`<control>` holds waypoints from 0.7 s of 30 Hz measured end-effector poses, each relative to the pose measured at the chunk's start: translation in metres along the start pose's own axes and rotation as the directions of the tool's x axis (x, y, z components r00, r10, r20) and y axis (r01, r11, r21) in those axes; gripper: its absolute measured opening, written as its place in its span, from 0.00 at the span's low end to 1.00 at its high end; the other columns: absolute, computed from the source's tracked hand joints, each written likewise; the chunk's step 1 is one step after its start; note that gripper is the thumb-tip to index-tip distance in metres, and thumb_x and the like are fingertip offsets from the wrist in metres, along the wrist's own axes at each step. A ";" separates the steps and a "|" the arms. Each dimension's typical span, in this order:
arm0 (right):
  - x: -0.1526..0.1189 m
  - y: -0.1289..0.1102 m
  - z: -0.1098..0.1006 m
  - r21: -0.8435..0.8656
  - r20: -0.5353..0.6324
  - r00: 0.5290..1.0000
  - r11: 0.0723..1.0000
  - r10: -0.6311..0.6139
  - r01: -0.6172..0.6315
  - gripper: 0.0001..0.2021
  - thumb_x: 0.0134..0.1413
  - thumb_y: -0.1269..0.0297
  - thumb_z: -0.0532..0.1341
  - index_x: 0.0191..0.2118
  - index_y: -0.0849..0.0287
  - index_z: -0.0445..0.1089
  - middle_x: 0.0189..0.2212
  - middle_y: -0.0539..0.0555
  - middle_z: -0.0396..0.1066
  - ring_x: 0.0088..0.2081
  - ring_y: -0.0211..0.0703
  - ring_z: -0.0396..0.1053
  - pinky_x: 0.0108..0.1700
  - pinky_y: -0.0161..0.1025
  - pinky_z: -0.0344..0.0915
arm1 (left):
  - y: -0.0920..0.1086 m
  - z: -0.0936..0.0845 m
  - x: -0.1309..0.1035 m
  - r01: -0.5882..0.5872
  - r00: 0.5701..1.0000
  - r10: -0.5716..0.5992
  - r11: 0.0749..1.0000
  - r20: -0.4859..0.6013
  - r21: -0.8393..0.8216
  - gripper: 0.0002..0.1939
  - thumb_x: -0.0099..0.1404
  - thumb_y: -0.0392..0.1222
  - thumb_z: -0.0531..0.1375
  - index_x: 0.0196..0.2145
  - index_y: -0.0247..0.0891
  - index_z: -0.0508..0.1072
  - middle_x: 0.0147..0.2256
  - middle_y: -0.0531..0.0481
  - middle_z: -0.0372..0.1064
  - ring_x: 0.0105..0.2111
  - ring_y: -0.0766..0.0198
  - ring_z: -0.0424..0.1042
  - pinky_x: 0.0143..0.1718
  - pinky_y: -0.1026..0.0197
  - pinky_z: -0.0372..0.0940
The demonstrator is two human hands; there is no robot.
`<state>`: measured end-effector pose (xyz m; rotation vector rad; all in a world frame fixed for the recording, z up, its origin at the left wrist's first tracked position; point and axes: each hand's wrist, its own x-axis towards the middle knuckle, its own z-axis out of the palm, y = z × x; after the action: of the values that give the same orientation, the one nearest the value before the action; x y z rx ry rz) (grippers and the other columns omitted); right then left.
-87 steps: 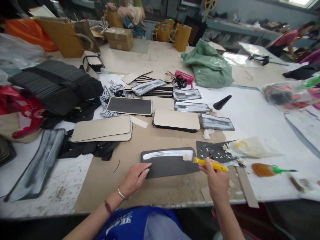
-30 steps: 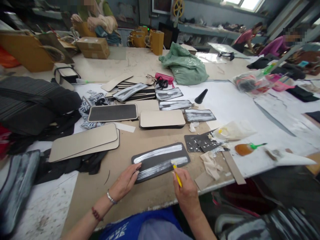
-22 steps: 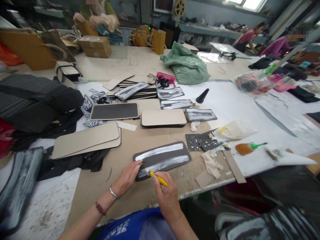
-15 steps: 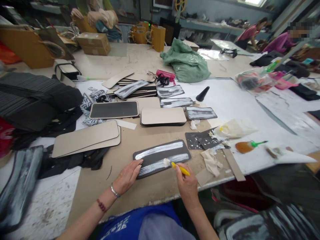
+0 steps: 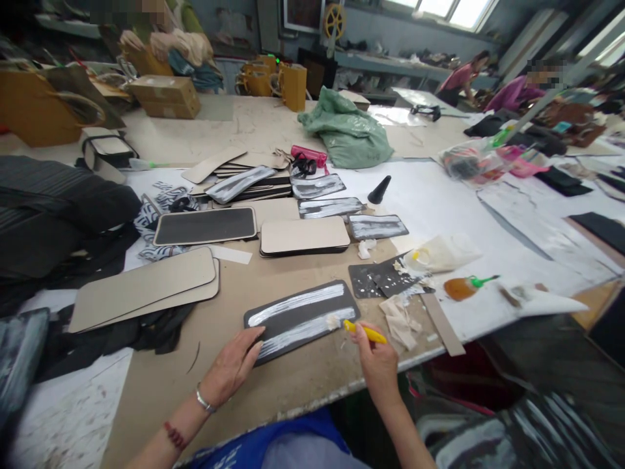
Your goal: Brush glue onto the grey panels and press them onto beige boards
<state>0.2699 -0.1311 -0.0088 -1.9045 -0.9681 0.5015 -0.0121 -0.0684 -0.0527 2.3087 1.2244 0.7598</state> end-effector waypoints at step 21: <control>-0.004 -0.067 0.068 0.227 0.335 0.941 0.973 -0.045 -0.034 0.18 0.47 0.47 0.59 0.32 0.60 0.69 0.29 0.56 0.72 0.29 0.46 0.72 0.34 0.42 0.70 | 0.009 0.000 -0.036 0.061 0.996 -0.060 0.998 -0.064 0.007 0.13 0.62 0.35 0.52 0.45 0.36 0.67 0.44 0.41 0.69 0.47 0.58 0.67 0.49 0.50 0.66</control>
<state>0.1937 -0.0791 0.0146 -1.6353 -1.0813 0.9204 -0.0235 -0.1035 -0.0572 2.2595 1.3224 0.8141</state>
